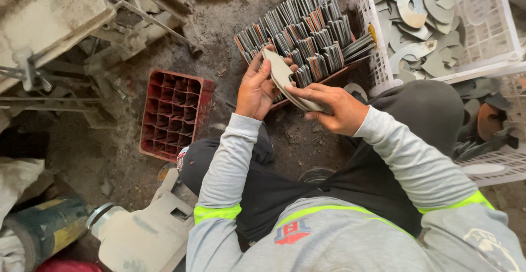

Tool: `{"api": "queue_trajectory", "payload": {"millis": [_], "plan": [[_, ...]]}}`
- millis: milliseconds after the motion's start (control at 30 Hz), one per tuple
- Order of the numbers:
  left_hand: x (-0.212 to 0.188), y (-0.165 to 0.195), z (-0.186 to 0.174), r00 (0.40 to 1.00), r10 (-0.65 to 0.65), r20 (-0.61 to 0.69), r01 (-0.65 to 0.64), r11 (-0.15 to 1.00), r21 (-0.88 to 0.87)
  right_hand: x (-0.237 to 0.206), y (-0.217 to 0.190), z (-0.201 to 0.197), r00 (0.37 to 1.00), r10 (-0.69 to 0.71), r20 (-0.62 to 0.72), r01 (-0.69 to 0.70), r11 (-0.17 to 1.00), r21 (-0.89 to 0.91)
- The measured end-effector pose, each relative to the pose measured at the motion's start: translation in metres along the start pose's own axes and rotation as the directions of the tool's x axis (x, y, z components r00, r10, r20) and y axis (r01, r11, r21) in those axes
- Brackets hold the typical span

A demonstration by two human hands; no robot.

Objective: The person sits on the ground and repeatedly picks up curved metal pieces from a white crate, then places them into a red crate with compartments. The person handles the pieces one by one, organizing them into the red crate.

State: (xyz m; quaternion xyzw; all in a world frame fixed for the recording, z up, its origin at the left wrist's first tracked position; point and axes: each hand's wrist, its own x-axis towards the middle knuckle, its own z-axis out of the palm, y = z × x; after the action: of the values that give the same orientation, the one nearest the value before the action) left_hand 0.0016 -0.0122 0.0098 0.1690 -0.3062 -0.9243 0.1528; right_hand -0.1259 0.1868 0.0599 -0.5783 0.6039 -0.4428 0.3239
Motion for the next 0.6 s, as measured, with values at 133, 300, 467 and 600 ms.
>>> {"api": "queue_trajectory", "payload": {"millis": [133,300,467,600], "plan": [[-0.001,0.002,-0.003,0.998,-0.022,0.067,0.024,0.999,-0.038,0.0,-0.005,-0.002,0.999,0.022,0.03,-0.021,1.0,-0.02],[0.003,0.01,-0.041,0.963,0.241,-0.119,-0.17,0.889,0.425,0.003,-0.001,-0.009,0.939,-0.282,-0.197,0.212,0.926,-0.313],[0.021,-0.012,-0.111,0.84,0.489,-0.235,0.01,0.419,0.908,-0.001,0.012,-0.013,0.974,-0.022,-0.224,-0.044,0.957,-0.286],[0.036,-0.043,-0.146,0.839,0.524,-0.146,-0.146,0.475,0.868,-0.01,0.023,-0.007,0.984,0.029,-0.178,-0.087,0.94,-0.329]]}}
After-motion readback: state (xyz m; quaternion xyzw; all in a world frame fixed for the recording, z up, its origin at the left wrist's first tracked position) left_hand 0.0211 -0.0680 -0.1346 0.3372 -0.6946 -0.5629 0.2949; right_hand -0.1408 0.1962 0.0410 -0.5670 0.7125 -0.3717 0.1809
